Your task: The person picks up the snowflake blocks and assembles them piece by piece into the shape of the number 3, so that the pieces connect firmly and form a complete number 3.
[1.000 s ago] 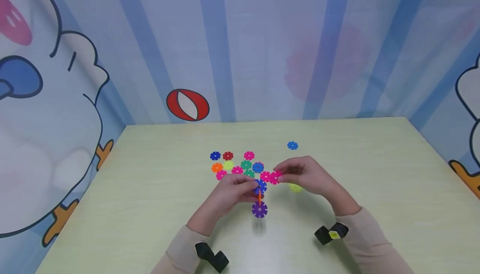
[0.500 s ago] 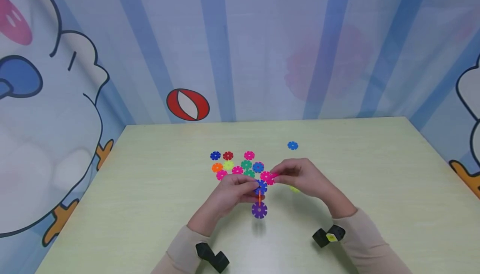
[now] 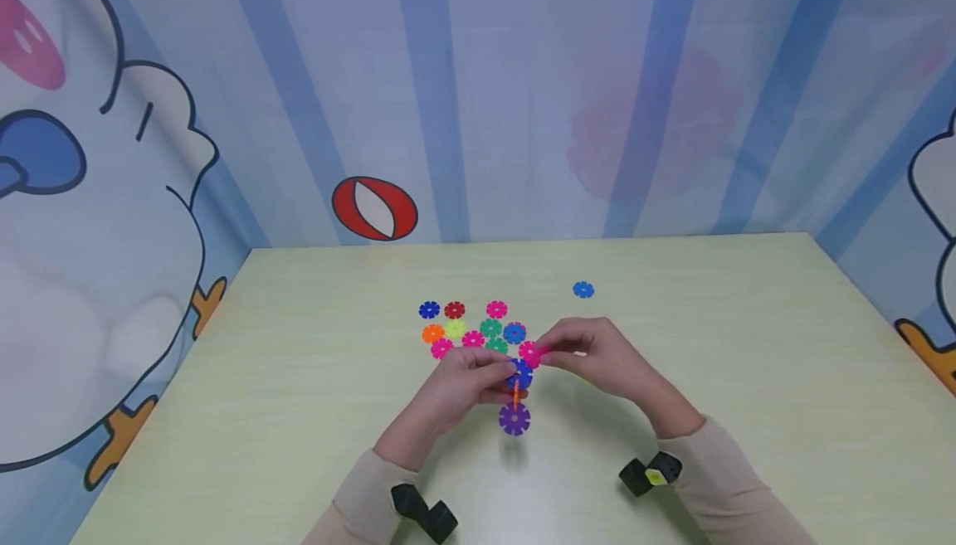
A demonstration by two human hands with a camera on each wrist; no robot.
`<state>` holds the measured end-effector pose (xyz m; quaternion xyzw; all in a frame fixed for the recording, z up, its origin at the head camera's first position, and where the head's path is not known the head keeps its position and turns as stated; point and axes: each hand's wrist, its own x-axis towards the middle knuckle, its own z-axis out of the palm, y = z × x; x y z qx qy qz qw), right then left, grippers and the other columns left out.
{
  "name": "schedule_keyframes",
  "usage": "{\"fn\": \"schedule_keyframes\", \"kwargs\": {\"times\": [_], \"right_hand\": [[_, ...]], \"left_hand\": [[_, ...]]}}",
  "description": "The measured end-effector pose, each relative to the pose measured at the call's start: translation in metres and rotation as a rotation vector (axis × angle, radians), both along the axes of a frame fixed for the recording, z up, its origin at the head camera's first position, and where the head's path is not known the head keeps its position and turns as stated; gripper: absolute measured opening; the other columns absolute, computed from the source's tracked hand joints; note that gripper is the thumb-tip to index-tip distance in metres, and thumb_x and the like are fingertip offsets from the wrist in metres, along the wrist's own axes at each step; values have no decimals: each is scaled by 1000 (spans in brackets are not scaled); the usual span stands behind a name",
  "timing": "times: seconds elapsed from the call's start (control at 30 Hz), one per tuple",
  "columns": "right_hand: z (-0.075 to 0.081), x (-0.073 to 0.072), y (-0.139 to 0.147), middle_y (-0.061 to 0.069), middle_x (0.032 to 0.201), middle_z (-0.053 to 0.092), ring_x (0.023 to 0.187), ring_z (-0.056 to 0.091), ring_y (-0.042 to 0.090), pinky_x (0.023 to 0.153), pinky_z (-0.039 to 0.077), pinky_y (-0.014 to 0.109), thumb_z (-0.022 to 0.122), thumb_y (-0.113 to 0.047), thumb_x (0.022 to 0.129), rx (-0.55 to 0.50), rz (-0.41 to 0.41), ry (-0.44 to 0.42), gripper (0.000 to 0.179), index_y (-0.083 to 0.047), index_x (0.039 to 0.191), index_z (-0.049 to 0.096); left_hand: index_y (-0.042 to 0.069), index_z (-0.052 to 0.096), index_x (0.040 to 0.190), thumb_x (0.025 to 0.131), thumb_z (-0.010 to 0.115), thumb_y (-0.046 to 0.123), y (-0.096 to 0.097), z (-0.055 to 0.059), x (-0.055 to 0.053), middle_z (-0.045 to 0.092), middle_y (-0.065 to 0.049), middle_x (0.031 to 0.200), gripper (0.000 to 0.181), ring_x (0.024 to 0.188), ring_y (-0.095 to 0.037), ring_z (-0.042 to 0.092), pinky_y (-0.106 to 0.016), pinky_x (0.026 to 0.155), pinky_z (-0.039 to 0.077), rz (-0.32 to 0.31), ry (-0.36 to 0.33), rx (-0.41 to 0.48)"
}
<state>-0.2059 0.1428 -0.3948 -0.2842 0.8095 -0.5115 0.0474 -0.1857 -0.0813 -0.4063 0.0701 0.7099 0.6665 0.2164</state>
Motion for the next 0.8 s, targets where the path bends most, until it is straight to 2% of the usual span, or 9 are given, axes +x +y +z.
{"fn": "schedule_keyframes", "kwargs": {"times": [0.27, 0.5, 0.8], "right_hand": [[-1, 0, -2, 6, 94, 72, 83, 67, 12, 79, 55, 26, 70, -4, 86, 29, -34, 15, 13, -4, 99, 74], [-4, 1, -4, 6, 91, 72, 82, 67, 12, 80, 56, 33, 70, -2, 86, 16, -45, 24, 11, -4, 95, 75], [-8, 0, -7, 7, 90, 73, 82, 67, 12, 80, 56, 32, 70, -2, 86, 14, -17, 34, 9, -3, 93, 75]], "left_hand": [[-5, 67, 112, 95, 60, 14, 2, 1, 2, 72, -17, 100, 27, 88, -25, 72, -33, 81, 57, 23, 8, -33], [-4, 68, 111, 95, 61, 15, 3, 3, 2, 72, -16, 98, 26, 87, -25, 72, -32, 80, 57, 54, 4, -55], [-4, 68, 110, 95, 62, 14, 3, 4, 3, 73, -16, 97, 25, 85, -24, 72, -32, 79, 57, 69, 2, -56]]}}
